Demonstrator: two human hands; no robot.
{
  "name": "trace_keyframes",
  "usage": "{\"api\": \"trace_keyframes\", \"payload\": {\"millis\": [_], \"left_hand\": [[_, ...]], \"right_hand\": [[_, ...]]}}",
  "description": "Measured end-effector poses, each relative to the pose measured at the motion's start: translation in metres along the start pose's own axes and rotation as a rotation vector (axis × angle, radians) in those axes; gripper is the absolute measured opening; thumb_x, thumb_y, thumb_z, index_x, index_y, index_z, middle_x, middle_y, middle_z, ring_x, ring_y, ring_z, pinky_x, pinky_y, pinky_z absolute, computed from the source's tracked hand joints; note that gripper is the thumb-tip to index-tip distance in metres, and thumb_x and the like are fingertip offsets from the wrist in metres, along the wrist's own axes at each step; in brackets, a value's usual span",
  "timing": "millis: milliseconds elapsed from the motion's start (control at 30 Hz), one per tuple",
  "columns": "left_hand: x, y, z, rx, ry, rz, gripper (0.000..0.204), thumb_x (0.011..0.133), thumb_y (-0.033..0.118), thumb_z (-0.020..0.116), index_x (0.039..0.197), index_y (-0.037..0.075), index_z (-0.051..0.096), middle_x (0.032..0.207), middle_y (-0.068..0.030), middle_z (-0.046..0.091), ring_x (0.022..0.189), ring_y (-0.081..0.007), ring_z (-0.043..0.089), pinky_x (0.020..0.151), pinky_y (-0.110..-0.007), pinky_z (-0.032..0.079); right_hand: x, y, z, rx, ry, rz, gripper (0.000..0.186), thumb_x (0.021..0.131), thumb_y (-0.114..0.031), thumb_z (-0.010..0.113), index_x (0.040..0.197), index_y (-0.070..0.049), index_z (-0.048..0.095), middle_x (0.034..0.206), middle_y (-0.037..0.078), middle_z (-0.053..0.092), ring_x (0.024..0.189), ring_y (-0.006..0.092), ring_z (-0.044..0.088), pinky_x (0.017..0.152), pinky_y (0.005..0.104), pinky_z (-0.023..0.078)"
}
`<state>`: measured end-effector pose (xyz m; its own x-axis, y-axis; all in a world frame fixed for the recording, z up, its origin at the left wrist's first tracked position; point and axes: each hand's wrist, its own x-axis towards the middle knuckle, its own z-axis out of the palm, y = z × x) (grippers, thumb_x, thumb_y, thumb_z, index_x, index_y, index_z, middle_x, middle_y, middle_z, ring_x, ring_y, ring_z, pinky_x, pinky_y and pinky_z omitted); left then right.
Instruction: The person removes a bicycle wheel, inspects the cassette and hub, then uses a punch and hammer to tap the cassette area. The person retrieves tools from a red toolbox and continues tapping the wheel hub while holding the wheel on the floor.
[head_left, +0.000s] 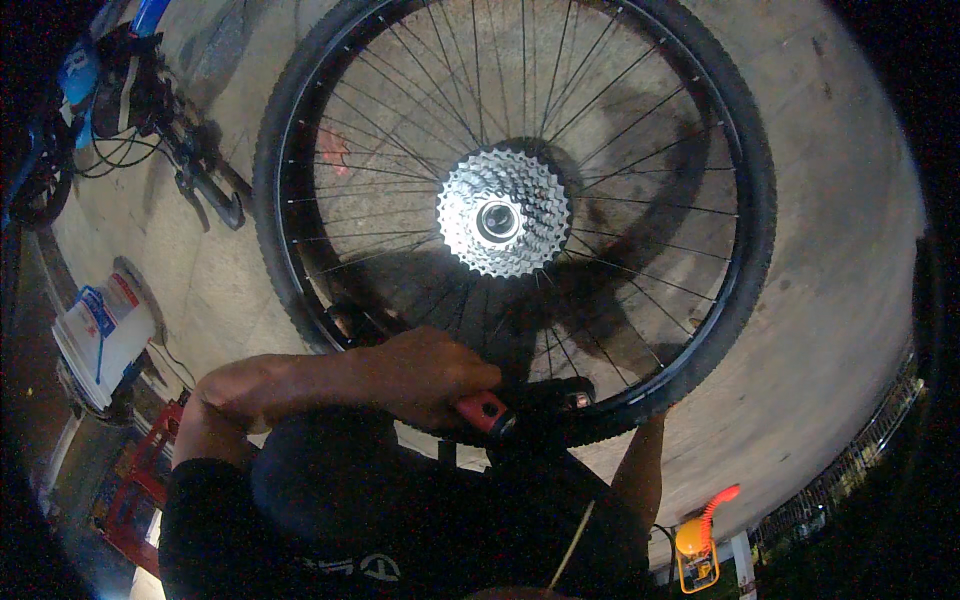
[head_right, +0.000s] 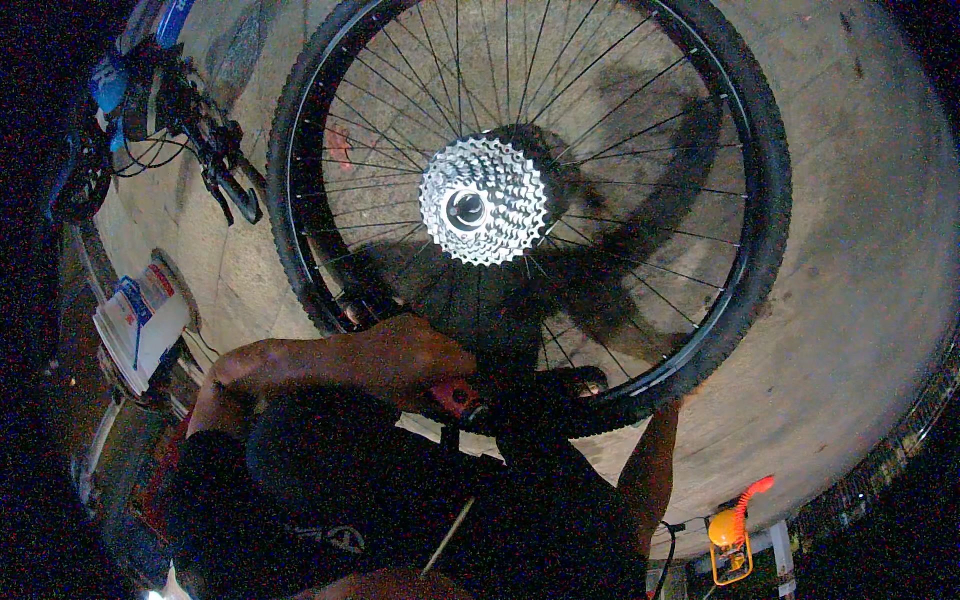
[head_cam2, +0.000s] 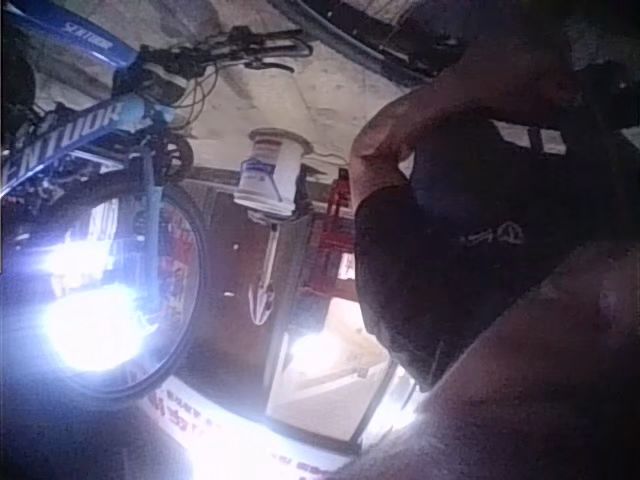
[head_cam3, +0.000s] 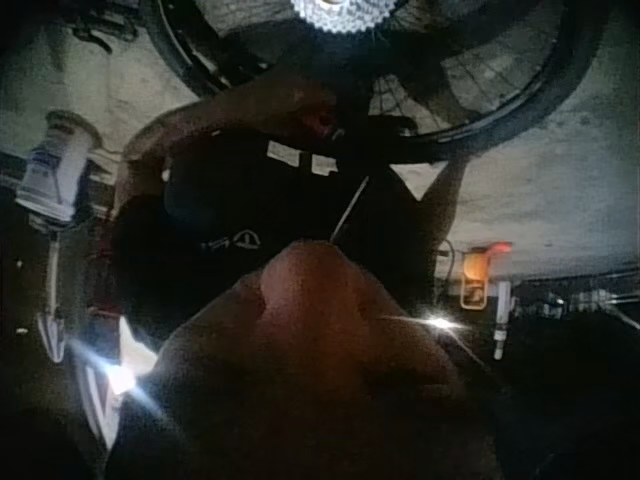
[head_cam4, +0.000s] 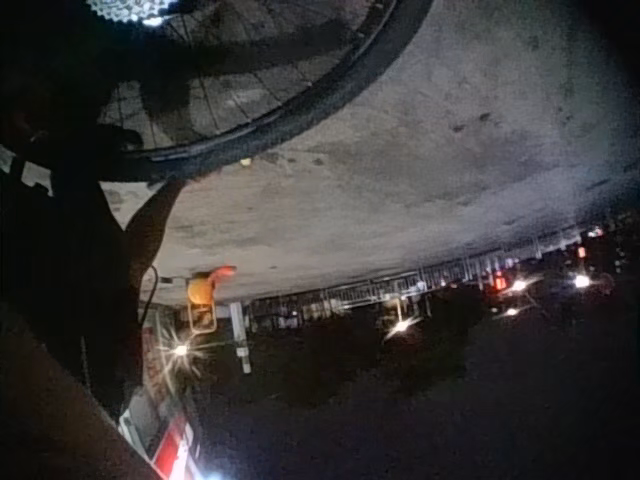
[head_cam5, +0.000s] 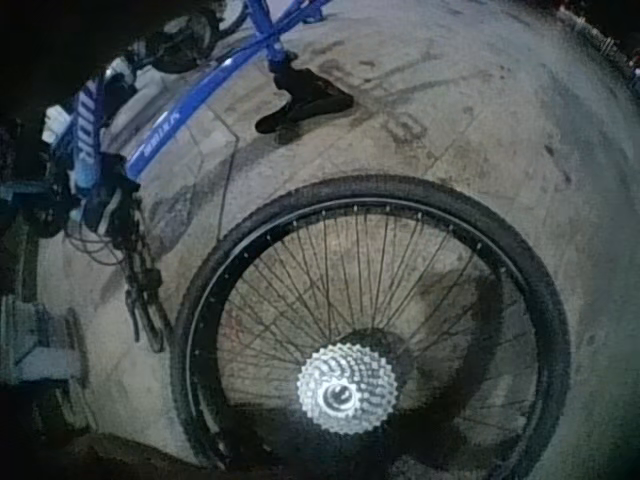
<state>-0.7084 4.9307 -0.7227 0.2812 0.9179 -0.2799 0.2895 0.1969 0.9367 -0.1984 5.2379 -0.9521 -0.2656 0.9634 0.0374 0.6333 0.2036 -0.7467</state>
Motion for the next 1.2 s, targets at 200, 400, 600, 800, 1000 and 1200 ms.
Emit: {"api": "trace_keyframes", "payload": {"millis": [200, 400, 600, 800, 1000, 1200], "left_hand": [[0.001, 0.004, -0.006, 0.003, 0.051, 0.033, 0.038, 0.071, 0.025, 0.080, 0.095, 0.007, 0.055, 0.080, -0.0116, 0.066, 0.076, -0.0348, 0.068, 0.061, -0.046, 0.054], [-0.004, -0.005, -0.005, -0.010, 0.130, 0.072, 0.039, 0.070, 0.022, 0.080, 0.097, 0.007, 0.056, 0.080, -0.0115, 0.066, 0.075, -0.0336, 0.069, 0.061, -0.045, 0.055], [-0.008, 0.000, -0.008, -0.015, 0.152, 0.017, 0.041, 0.070, 0.023, 0.080, 0.099, 0.007, 0.057, 0.081, -0.0114, 0.066, 0.075, -0.0338, 0.069, 0.062, -0.045, 0.056], [-0.002, -0.004, -0.013, -0.007, 0.073, 0.007, 0.042, 0.070, 0.023, 0.080, 0.101, 0.008, 0.057, 0.084, -0.0116, 0.067, 0.077, -0.0339, 0.069, 0.063, -0.046, 0.056], [-0.020, -0.016, -0.022, -0.063, 0.272, 0.018, 0.044, 0.070, 0.022, 0.079, 0.107, 0.008, 0.059, 0.087, -0.0143, 0.067, 0.083, -0.0351, 0.069, 0.069, -0.044, 0.055], [-0.049, -0.004, -0.040, -0.005, 0.367, -0.359, 0.041, 0.067, 0.016, 0.078, 0.104, 0.007, 0.062, 0.087, -0.0166, 0.067, 0.084, -0.0380, 0.068, 0.074, -0.046, 0.054]], "right_hand": [[-0.003, -0.001, -0.003, 0.008, 0.011, 0.021, 0.050, 0.095, -0.034, 0.059, 0.132, -0.001, 0.052, 0.113, 0.010, 0.062, 0.100, 0.0196, 0.061, 0.084, 0.0330, 0.053], [-0.004, -0.012, -0.013, 0.020, 0.035, 0.056, 0.049, 0.097, -0.036, 0.057, 0.131, 0.000, 0.054, 0.111, 0.010, 0.062, 0.100, 0.0191, 0.060, 0.084, 0.0331, 0.052], [0.033, -0.103, -0.007, -0.065, 0.221, 0.187, 0.050, 0.100, -0.039, 0.054, 0.128, 0.003, 0.056, 0.106, 0.010, 0.062, 0.100, 0.0192, 0.059, 0.084, 0.0334, 0.051], [0.058, -0.185, -0.007, 0.528, -0.025, 0.359, 0.069, 0.100, -0.054, 0.047, 0.140, 0.002, 0.044, 0.120, 0.012, 0.058, 0.107, 0.0228, 0.056, 0.093, 0.0370, 0.047], [0.064, -0.237, 0.015, 0.539, -0.400, 0.204, 0.079, 0.099, -0.061, 0.043, 0.144, 0.003, 0.037, 0.136, 0.018, 0.051, 0.122, 0.0273, 0.053, 0.103, 0.0411, 0.043], [0.064, -0.241, 0.008, 0.414, -0.298, 0.180, 0.071, 0.102, -0.053, 0.043, 0.148, 0.000, 0.033, 0.136, 0.016, 0.052, 0.118, 0.0246, 0.055, 0.099, 0.0376, 0.046]]}}
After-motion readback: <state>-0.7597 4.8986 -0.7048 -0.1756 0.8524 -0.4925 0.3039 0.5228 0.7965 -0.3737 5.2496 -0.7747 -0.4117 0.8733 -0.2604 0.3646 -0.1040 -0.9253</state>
